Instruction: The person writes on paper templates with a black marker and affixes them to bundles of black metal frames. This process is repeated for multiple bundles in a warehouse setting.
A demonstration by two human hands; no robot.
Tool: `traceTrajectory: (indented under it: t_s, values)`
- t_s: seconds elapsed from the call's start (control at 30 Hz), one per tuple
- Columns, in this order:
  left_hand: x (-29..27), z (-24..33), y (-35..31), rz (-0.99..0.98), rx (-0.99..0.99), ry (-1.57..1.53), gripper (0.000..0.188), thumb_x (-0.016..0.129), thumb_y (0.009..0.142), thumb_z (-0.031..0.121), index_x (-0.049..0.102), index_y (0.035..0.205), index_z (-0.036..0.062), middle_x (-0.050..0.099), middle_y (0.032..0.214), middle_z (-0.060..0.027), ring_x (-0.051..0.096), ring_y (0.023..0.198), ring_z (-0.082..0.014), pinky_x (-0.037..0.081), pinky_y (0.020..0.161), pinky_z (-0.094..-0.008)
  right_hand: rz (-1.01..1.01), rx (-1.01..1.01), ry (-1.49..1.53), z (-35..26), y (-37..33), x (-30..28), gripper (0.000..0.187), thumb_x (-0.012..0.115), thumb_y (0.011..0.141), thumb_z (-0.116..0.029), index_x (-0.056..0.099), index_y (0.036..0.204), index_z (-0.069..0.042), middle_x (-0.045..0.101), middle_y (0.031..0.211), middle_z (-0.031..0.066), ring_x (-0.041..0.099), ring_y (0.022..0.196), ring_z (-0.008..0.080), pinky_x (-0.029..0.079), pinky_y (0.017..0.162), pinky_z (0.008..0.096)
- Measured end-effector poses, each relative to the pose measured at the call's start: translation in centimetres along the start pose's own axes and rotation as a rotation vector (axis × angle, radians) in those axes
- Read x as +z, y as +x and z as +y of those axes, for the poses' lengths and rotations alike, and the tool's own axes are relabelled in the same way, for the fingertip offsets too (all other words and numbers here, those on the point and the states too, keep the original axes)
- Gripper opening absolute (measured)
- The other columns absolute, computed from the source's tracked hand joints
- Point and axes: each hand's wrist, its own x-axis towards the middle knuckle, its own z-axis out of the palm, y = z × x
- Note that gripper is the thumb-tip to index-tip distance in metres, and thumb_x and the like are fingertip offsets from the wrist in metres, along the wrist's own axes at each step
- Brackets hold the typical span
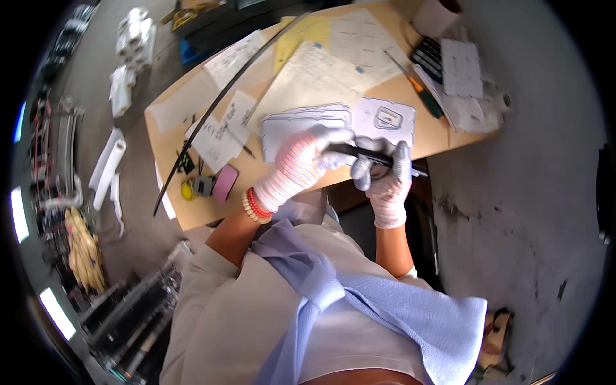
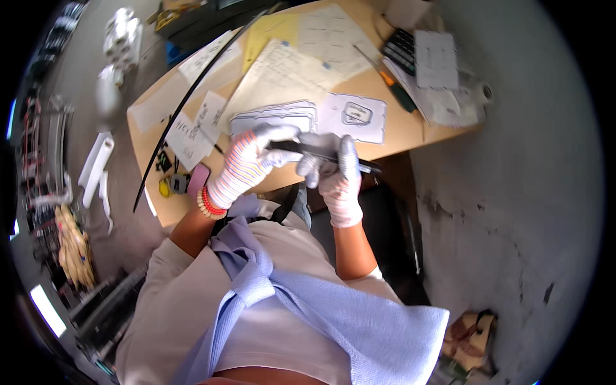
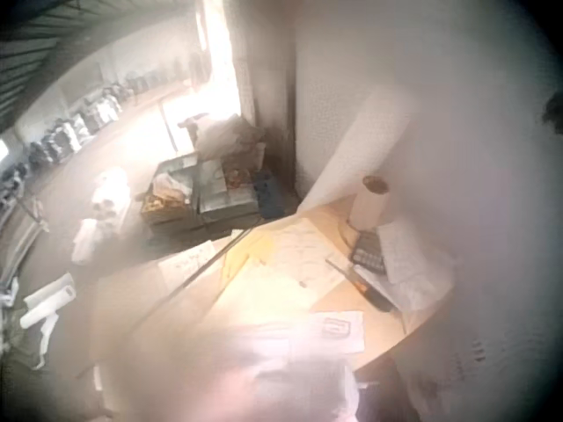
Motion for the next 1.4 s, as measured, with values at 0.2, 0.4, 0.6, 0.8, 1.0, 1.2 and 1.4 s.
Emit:
traceTrajectory:
  t_s: [0.2,0.4,0.6,0.8,1.0,1.2,1.4]
  values:
    - [1.2,0.1,-3.9,-0.036,-0.033,0.403,0.022,0.056,0.076,0.025,0.054,0.093,0.0113,0.055,0.068,-0.01,0.054,0.064,-0.0305,0.043,0.057,-0.0382,0.174,-0.023,0.026,2.4,-1.9,0.5,0.033,0.046,0.083,-0.031,0.054,0.075,0.0,0.048,0.047,0.0069,0.034,0.03,0.0117,0.027,0.03,0.0217]
    - [-0.1,2.4,-4.0,-0.176,-0.781,-0.467,0.021,0.053,0.082,0.026,0.051,0.077,0.0059,0.047,0.055,-0.0021,0.042,0.039,-0.0142,0.035,0.038,-0.0259,0.027,-0.066,-0.258,3.0,-1.6,-0.9,0.033,0.047,0.083,-0.028,0.053,0.069,0.001,0.047,0.047,0.0054,0.037,0.031,0.0094,0.026,0.03,0.02]
    - [-0.3,-0.9,-6.0,-0.242,-1.164,-1.26,0.026,0.052,0.083,0.032,0.051,0.078,0.0072,0.036,0.053,0.0051,0.029,0.036,-0.0034,0.026,0.033,-0.0189,-0.183,-0.145,-0.486,4.3,0.2,-1.3,0.032,0.049,0.082,-0.029,0.054,0.07,0.001,0.049,0.052,0.005,0.039,0.035,0.0087,0.03,0.033,0.0207]
    - [-1.4,-1.7,-5.1,0.021,-0.744,-0.67,0.021,0.051,0.083,0.019,0.054,0.101,0.0072,0.054,0.07,-0.0004,0.053,0.058,-0.0066,0.041,0.047,-0.0209,0.097,0.166,-0.121,5.3,4.6,-0.1,0.043,0.049,0.082,-0.039,0.056,0.077,0.002,0.043,0.044,0.0028,0.038,0.037,0.0098,0.029,0.035,0.0194]
    - [-3.8,-5.9,-7.8,0.031,-0.258,0.272,0.034,0.049,0.081,0.009,0.048,0.114,0.016,0.056,0.083,-0.015,0.055,0.071,-0.026,0.044,0.06,-0.0332,-0.254,0.226,-0.531,2.8,5.9,-3.3,0.023,0.053,0.08,-0.019,0.056,0.078,0.004,0.056,0.057,0.0127,0.051,0.043,0.0137,0.039,0.037,0.0201]
    - [-5.4,-4.6,-7.8,-0.305,-0.3,0.621,0.041,0.049,0.079,0.014,0.042,0.119,0.0176,0.053,0.078,-0.016,0.054,0.07,-0.0288,0.044,0.064,-0.039,-0.599,0.671,-1.039,3.3,3.6,0.0,0.026,0.056,0.079,-0.026,0.059,0.091,-0.002,0.049,0.051,0.0006,0.039,0.039,0.0045,0.03,0.037,0.0168]
    - [-5.3,-5.5,-8.8,0.032,-0.306,0.359,0.045,0.049,0.078,0.009,0.038,0.121,0.0136,0.054,0.082,-0.015,0.055,0.074,-0.024,0.045,0.063,-0.0356,-0.515,0.598,-1.034,4.7,3.8,-0.8,0.022,0.053,0.08,-0.025,0.06,0.09,-0.007,0.046,0.047,-0.0011,0.033,0.035,0.0042,0.024,0.033,0.0169]
